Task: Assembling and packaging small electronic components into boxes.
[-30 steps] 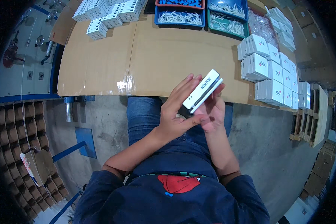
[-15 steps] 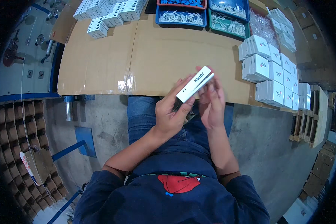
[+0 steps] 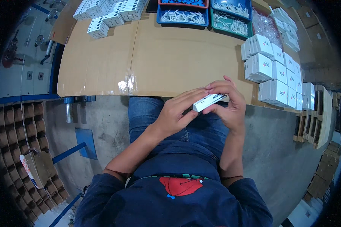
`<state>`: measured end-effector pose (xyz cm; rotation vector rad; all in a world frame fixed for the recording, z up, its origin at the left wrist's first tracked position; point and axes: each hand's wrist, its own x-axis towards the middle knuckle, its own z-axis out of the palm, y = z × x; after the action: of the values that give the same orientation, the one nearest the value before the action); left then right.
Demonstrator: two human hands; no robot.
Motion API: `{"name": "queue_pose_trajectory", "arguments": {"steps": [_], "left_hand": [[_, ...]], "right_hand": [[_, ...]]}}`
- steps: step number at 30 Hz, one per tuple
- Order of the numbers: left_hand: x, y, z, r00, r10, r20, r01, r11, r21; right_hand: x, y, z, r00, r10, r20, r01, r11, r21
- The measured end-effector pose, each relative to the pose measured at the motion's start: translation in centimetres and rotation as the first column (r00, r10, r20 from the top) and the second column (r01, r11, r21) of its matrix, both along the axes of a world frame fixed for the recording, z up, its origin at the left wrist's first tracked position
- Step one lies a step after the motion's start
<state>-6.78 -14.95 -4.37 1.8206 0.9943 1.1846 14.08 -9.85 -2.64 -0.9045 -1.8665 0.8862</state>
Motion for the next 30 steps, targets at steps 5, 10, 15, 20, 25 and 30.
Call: {"name": "queue_pose_trajectory", "arguments": {"steps": [5,10,15,20,25,30], "left_hand": [[-0.1,0.0,0.4,0.999,-0.044,-0.012,0.044,0.998,-0.050],[-0.4,0.0,0.6,0.997,-0.071,0.024,0.073,0.992,-0.099],[-0.9,-0.4,0.4,0.985,-0.076,0.152,0.117,0.952,-0.284],[-1.3,-0.6,0.8,0.977,-0.064,0.204,0.152,0.880,-0.451],[-0.1,-0.5,-0.7,0.872,0.119,0.474,0.235,0.748,-0.620],[0.4,0.4,-0.6,0.504,0.556,0.661,0.362,0.559,-0.746]], "right_hand": [[0.8,-0.1,0.5,1.000,0.025,0.000,-0.025,1.000,-0.011],[1.2,0.3,0.8,0.996,0.087,-0.035,-0.088,0.995,-0.043],[1.5,0.4,0.7,0.986,0.162,-0.036,-0.164,0.984,-0.067],[1.6,0.6,0.0,0.981,0.191,0.022,-0.188,0.975,-0.119],[0.8,-0.1,-2.1,0.986,0.011,-0.165,-0.084,0.893,-0.442],[0.0,0.4,-1.9,0.912,-0.071,-0.404,-0.140,0.872,-0.469]]}}
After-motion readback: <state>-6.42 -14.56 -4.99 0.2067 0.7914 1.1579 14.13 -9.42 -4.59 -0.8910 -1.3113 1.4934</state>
